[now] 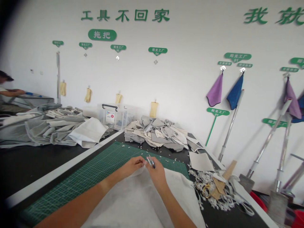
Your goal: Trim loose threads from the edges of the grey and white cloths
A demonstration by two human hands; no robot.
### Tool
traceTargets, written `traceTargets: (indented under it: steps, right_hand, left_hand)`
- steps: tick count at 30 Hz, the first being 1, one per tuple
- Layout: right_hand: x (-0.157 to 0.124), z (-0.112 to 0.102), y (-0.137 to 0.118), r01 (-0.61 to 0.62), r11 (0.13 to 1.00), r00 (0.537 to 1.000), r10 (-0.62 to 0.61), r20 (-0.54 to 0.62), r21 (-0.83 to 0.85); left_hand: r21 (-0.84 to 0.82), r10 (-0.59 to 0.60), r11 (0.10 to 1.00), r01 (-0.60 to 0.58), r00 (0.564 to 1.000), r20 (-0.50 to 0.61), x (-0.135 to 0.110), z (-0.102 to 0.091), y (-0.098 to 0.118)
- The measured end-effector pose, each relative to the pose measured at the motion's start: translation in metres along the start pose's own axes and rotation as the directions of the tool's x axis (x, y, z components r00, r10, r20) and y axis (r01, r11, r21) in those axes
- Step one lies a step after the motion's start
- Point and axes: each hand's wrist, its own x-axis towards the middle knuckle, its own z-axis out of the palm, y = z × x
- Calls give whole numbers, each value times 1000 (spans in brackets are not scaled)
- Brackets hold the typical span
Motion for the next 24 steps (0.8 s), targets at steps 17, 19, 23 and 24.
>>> traceTargets:
  steps: [17, 19, 23, 24]
  right_hand:
    - [-6, 7, 51, 8, 1000, 1000, -8, -19, -4]
    - [-7, 6, 51, 8, 1000, 999, -9, -48, -18]
    - [-8, 5, 51, 5, 1000, 999, -5, -43, 2]
    - [-8, 5, 51, 3, 1000, 999, -2, -34, 24]
  left_hand:
    - [253, -32, 967, 24, 999, 26, 1, -6, -8]
    - [276, -19, 961, 7, 999, 41, -4, -1, 0]
    - [318, 15, 947, -37, 998, 69, -11, 5, 13]
    - [326, 14, 945, -37, 997, 73, -11, 5, 15]
